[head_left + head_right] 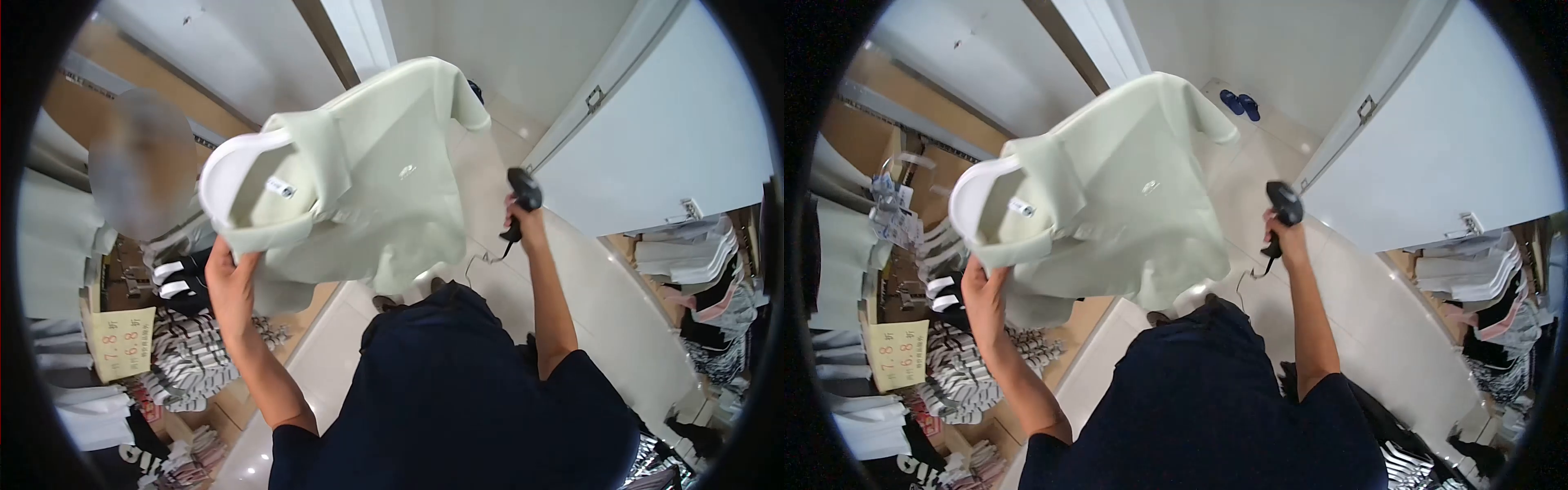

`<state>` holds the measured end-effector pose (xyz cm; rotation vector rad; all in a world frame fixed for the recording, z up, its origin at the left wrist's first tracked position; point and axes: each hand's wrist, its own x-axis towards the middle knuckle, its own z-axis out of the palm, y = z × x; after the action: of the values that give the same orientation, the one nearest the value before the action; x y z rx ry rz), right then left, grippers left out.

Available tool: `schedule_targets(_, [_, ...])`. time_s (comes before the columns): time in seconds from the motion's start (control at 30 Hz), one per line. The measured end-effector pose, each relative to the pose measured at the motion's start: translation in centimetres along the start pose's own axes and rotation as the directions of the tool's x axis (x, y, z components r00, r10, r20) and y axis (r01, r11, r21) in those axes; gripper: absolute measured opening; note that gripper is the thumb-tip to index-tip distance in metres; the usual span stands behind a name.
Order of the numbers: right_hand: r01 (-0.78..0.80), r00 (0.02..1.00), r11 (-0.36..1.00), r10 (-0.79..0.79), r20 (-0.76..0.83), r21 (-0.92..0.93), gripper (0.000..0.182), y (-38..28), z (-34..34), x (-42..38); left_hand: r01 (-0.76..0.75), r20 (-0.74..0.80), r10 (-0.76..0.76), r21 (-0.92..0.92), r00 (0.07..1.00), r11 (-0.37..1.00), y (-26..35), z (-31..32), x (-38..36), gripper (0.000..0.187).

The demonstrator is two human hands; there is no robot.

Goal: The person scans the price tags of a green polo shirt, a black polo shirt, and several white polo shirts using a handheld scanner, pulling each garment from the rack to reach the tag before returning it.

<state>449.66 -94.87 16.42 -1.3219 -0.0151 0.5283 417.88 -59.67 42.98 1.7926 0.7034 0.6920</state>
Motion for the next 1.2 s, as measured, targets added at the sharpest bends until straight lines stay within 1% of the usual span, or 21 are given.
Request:
schedule_targets(0.03, [-0.103,0.994,0.995,0.103,0.022,0.000,0.020,3.0,-0.3,0.0,0.004,-0.027,-0.003,0.022,1.000,1.000,0.8,-0.9,-0.6,0.031])
schedule_targets(0.07, [-0.203,0.976,0.978,0.197,0.089,0.059,0.019,5.6,-0.4,0.0,0.008,-0.055,-0.005,0.045,0.998,0.999,1.3,-2.0,-1.3,0.031])
schedule_targets(0.13, [-0.323,0.946,0.943,0.321,0.041,0.086,0.021,9.6,0.9,-0.2,-0.057,-0.071,0.066,0.120,0.995,0.991,2.0,-4.8,-2.7,0.032])
schedule_targets(0.17, [-0.350,0.936,0.931,0.347,0.053,0.106,0.024,10.8,1.8,-0.2,-0.055,-0.092,0.069,0.144,0.993,0.988,2.6,-6.0,-3.5,0.033])
schedule_targets(0.23, [-0.402,0.916,0.906,0.394,0.082,0.134,0.029,12.4,3.4,0.2,-0.085,-0.160,0.102,0.109,0.982,0.990,4.1,-7.1,-4.8,0.031])
schedule_targets(0.37, [-0.444,0.894,0.892,0.434,0.115,0.086,0.036,14.5,6.1,3.0,-0.126,-0.277,0.162,0.142,0.947,0.982,5.9,-11.1,-7.5,0.026])
schedule_targets(0.47, [-0.478,0.870,0.875,0.460,0.180,0.077,0.044,15.9,8.5,5.1,-0.168,-0.349,0.229,0.198,0.909,0.966,7.5,-12.4,-9.5,0.024])
schedule_targets(0.5, [-0.492,0.863,0.866,0.471,0.181,0.090,0.050,16.1,9.7,5.3,-0.189,-0.335,0.264,0.241,0.904,0.952,8.8,-11.8,-10.0,0.024])
schedule_targets(0.6, [-0.582,0.782,0.799,0.499,0.373,0.152,0.053,17.1,13.0,5.5,-0.194,-0.382,0.294,0.279,0.876,0.941,9.5,-13.3,-11.8,0.025])
schedule_targets(0.63, [-0.607,0.758,0.779,0.509,0.407,0.157,0.049,16.8,14.3,5.1,-0.178,-0.372,0.270,0.263,0.888,0.948,10.1,-13.2,-12.3,0.026])
schedule_targets(0.67, [-0.646,0.692,0.739,0.463,0.553,0.190,0.039,18.3,15.1,5.4,-0.164,-0.386,0.263,0.270,0.884,0.949,10.3,-13.6,-12.9,0.027])
schedule_targets(0.73, [-0.687,0.684,0.664,0.452,0.573,0.296,0.037,16.3,17.6,3.6,-0.131,-0.414,0.243,0.282,0.877,0.951,10.2,-14.8,-14.3,0.029])
schedule_targets(0.83, [-0.722,0.617,0.600,0.335,0.712,0.344,0.033,14.8,19.6,3.2,-0.140,-0.472,0.257,0.269,0.843,0.953,9.8,-15.7,-16.4,0.033])
schedule_targets(0.93, [-0.616,0.649,0.728,0.254,0.717,0.300,0.030,12.7,19.7,3.1,-0.084,-0.533,0.206,0.245,0.821,0.966,9.3,-16.3,-18.5,0.037])
schedule_targets(0.97, [-0.611,0.667,0.724,0.252,0.701,0.321,0.028,11.7,19.9,2.8,-0.077,-0.550,0.204,0.245,0.810,0.966,9.0,-16.3,-19.3,0.038])
schedule_targets(1.07, [-0.609,0.663,0.747,0.296,0.688,0.266,0.025,11.8,20.4,2.6,-0.056,-0.589,0.196,0.249,0.784,0.967,7.9,-15.7,-21.5,0.041])
schedule_targets(1.1, [-0.584,0.661,0.777,0.290,0.692,0.232,0.021,12.6,20.7,2.6,-0.046,-0.596,0.195,0.256,0.779,0.966,7.7,-15.4,-22.0,0.041])
schedule_targets(1.2, [-0.631,0.634,0.775,0.484,0.604,0.041,0.018,14.7,20.2,1.2,-0.045,-0.611,0.207,0.271,0.764,0.962,7.3,-15.5,-23.9,0.041])
